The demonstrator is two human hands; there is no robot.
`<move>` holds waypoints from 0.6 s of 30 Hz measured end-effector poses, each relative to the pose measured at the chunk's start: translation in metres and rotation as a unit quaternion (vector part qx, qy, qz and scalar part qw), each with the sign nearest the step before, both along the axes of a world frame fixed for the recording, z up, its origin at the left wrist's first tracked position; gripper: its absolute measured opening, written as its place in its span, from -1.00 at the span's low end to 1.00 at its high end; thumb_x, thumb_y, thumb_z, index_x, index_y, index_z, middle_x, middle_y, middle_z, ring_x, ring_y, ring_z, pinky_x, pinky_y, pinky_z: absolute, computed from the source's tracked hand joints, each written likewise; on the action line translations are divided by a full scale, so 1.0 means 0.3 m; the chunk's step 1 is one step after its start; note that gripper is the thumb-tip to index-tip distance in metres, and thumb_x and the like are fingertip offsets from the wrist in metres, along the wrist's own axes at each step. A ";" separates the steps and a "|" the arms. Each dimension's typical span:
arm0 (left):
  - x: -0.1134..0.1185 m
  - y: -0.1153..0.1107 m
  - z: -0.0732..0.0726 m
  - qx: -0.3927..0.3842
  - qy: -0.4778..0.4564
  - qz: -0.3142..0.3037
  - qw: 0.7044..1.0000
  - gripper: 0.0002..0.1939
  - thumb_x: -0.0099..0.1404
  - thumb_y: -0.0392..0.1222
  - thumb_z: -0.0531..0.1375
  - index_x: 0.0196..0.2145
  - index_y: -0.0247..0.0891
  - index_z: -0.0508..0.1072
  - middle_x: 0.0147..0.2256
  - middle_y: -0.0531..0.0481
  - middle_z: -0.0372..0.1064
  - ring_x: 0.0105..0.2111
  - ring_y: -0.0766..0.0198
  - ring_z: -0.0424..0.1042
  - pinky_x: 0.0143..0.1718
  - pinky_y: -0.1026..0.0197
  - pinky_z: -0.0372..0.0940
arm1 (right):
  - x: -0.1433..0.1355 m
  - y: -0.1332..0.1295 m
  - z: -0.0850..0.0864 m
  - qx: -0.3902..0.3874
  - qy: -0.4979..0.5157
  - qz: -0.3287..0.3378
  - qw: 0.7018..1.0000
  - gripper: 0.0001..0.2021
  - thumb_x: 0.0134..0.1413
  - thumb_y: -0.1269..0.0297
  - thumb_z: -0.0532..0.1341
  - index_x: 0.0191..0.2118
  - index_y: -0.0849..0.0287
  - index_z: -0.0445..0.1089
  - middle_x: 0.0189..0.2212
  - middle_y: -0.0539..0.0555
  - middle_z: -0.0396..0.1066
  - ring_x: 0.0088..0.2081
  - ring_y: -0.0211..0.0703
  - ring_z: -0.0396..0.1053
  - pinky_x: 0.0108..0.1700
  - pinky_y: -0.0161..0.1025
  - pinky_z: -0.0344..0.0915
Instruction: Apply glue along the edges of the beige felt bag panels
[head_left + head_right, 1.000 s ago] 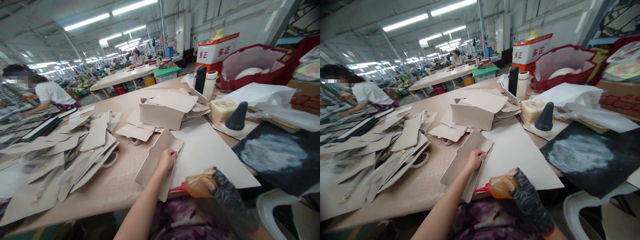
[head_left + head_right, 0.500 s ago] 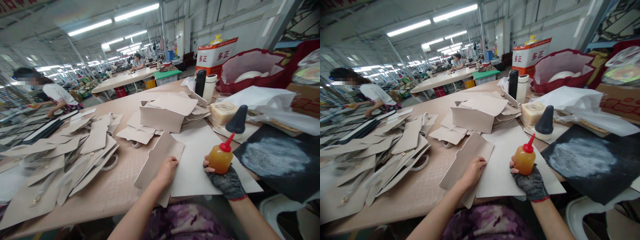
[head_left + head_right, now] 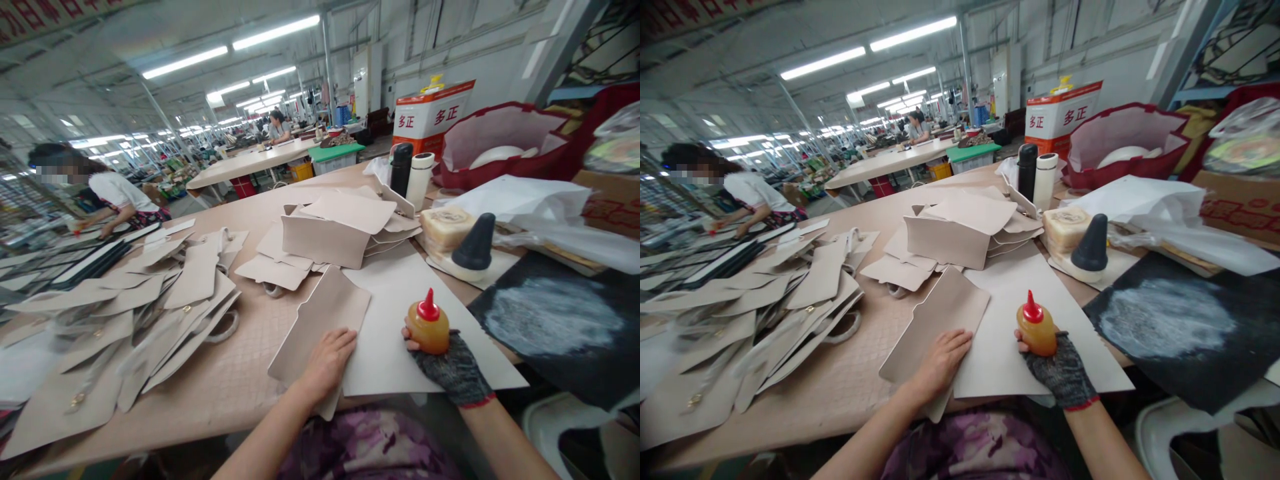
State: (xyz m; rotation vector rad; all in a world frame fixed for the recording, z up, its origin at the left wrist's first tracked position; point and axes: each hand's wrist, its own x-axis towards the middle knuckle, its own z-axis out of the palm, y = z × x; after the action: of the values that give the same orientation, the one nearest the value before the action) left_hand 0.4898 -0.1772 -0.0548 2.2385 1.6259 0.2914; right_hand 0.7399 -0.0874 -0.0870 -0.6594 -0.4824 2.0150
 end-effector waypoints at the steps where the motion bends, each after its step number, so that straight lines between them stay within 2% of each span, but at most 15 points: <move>1: -0.004 0.009 0.012 0.006 0.009 -0.009 1.000 -0.60 0.40 -0.20 -0.09 0.15 -0.07 0.22 0.19 0.07 0.12 0.19 0.21 0.08 0.19 0.06 0.01 | -0.001 -0.002 0.008 0.005 -0.009 0.007 1.000 -0.63 -0.17 -0.05 0.22 -0.23 0.03 0.37 -0.38 0.07 0.40 -0.41 -0.06 0.32 -0.49 -0.18 0.27; 5: -0.019 0.062 0.070 -0.001 0.028 -0.048 0.998 -0.59 0.34 -0.24 -0.02 0.13 -0.15 0.23 0.19 0.01 0.14 0.11 0.16 0.18 0.11 0.10 0.10 | -0.006 -0.009 0.033 0.043 -0.037 0.030 0.998 -0.61 -0.12 -0.10 0.16 -0.24 0.06 0.37 -0.41 0.09 0.39 -0.50 -0.08 0.29 -0.50 -0.12 0.29; 9: -0.012 0.110 0.124 -0.032 0.061 -0.113 0.991 -0.64 0.22 -0.31 0.09 -0.02 -0.20 0.36 0.15 -0.01 0.20 -0.03 0.13 0.28 0.03 0.16 0.17 | -0.006 -0.019 0.030 0.022 -0.033 0.022 0.999 -0.61 -0.14 -0.08 0.19 -0.23 0.07 0.37 -0.40 0.10 0.41 -0.48 -0.09 0.31 -0.47 -0.13 0.33; 13: 0.004 0.116 0.160 -0.032 0.084 -0.120 0.989 -0.74 0.21 -0.31 0.07 -0.16 -0.18 0.43 0.04 0.01 0.33 -0.08 0.11 0.33 -0.05 0.15 0.24 | -0.002 -0.029 0.014 0.026 -0.023 0.017 0.999 -0.63 -0.14 -0.09 0.20 -0.25 0.04 0.40 -0.39 0.10 0.43 -0.45 -0.07 0.34 -0.42 -0.09 0.37; 15: -0.010 0.100 0.179 -0.003 0.081 -0.085 0.993 -0.70 0.25 -0.31 0.02 -0.11 -0.17 0.42 0.07 0.01 0.30 0.01 0.11 0.28 0.03 0.12 0.19 | -0.003 -0.021 0.006 0.061 -0.038 0.033 0.997 -0.63 -0.10 -0.14 0.16 -0.28 0.00 0.42 -0.40 0.10 0.43 -0.46 -0.02 0.36 -0.42 -0.02 0.38; 16: -0.025 0.087 0.191 0.023 0.082 -0.041 0.996 -0.65 0.25 -0.32 0.00 -0.04 -0.17 0.39 0.12 0.00 0.24 0.08 0.10 0.22 0.10 0.08 0.13 | -0.007 -0.011 0.002 0.081 -0.044 0.047 0.995 -0.63 -0.12 -0.17 0.16 -0.29 -0.03 0.42 -0.42 0.10 0.43 -0.50 -0.01 0.36 -0.46 -0.01 0.37; 18: -0.071 0.051 0.216 0.076 0.090 0.105 0.987 -0.48 0.20 -0.34 0.04 0.13 -0.18 0.23 0.22 -0.05 0.07 0.21 0.05 0.02 0.20 0.00 -0.03 | -0.018 0.016 -0.006 0.103 -0.054 0.073 0.991 -0.65 -0.16 -0.20 0.18 -0.36 -0.06 0.41 -0.51 0.07 0.40 -0.56 0.00 0.35 -0.59 -0.06 0.32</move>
State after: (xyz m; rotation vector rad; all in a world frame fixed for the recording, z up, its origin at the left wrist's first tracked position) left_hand 0.4685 -0.1620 0.0101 2.2622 2.0024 0.2827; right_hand 0.7344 -0.0828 -0.0888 -0.6223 -0.8124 2.0372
